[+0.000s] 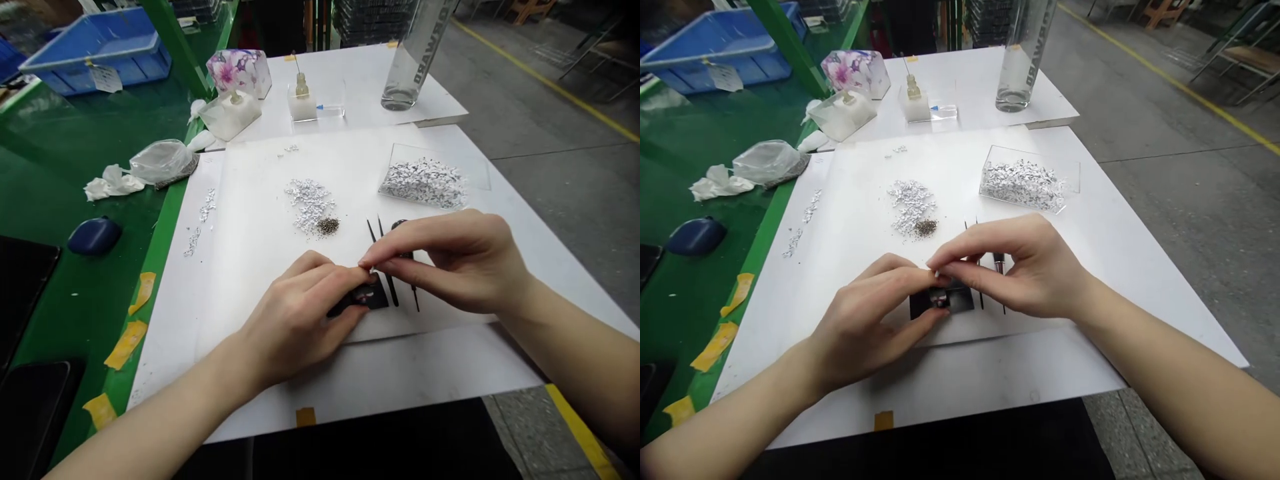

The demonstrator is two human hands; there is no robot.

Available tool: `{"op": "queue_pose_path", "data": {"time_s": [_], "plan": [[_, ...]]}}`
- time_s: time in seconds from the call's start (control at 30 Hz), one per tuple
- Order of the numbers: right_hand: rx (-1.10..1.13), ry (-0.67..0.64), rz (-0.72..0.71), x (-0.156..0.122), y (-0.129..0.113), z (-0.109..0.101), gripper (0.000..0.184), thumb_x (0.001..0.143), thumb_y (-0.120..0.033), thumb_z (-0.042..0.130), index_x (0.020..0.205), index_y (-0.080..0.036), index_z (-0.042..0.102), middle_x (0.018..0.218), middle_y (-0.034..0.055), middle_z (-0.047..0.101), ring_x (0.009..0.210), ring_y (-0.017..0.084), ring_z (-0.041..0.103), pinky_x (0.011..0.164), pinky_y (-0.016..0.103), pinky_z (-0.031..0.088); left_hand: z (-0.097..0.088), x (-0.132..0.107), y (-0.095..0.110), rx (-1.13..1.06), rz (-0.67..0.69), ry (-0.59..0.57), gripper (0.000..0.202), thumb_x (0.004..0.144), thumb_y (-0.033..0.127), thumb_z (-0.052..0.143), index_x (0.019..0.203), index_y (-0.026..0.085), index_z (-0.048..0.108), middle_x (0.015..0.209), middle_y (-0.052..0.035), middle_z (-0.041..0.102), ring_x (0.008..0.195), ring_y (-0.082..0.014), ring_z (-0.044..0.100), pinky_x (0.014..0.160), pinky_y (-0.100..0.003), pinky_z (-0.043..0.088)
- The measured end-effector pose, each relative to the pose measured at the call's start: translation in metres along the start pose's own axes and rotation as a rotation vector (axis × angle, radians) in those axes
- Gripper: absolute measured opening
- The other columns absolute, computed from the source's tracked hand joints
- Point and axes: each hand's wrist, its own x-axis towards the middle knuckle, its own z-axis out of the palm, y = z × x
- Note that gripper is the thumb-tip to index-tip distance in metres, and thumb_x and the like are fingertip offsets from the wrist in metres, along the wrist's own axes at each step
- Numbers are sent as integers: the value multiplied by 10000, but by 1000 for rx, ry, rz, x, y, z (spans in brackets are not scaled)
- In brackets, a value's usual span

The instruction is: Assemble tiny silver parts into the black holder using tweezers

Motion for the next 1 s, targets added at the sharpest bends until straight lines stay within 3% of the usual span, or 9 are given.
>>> {"op": "queue_pose_path", "data": {"time_s": [0.1,0.23,0.5,0.67,0.83,1.0], "plan": [[-52,-82,-76,1,-2,-2,241,978,-125,714,1081,-305,837,991,32,822,850,201,785,736,330,675,0,-2,-5,-55,-42,-4,267,958,114,711,1214,185,685,1006,-52,821,896,-190,727,825,-298,629],[-105,-141,-111,1,-3,-3,246,977,-131,706,1089,-311,831,980,45,784,823,193,756,673,311,656,-4,-1,-8,-156,-146,-9,223,955,154,732,1169,215,727,1036,-44,834,908,-189,752,835,-316,628],[-184,-118,-132,-2,-3,2,292,958,-112,720,1128,-328,818,1004,43,765,806,180,745,641,294,646,-2,1,-8,-267,-233,45,203,910,142,783,1104,203,781,986,-31,838,863,-173,756,813,-296,619],[-140,-100,-16,-1,-7,9,266,917,-85,736,1024,-313,822,986,36,752,796,185,733,696,320,667,-2,0,-8,-299,-298,45,189,896,160,791,1074,225,795,955,-22,829,819,-173,754,775,-306,616],[43,-75,143,-1,-5,12,232,921,-82,724,990,-286,811,1003,34,733,792,157,720,614,250,647,-4,2,-9,-272,-326,22,175,911,192,781,1077,245,790,941,-7,820,767,-163,725,714,-295,585],[216,-50,222,-2,-5,18,210,927,-50,716,984,-238,791,995,36,700,812,126,702,631,202,626,-4,2,-9,-250,-308,16,156,910,179,785,1054,237,778,912,20,810,695,-134,680,663,-280,546]]}}
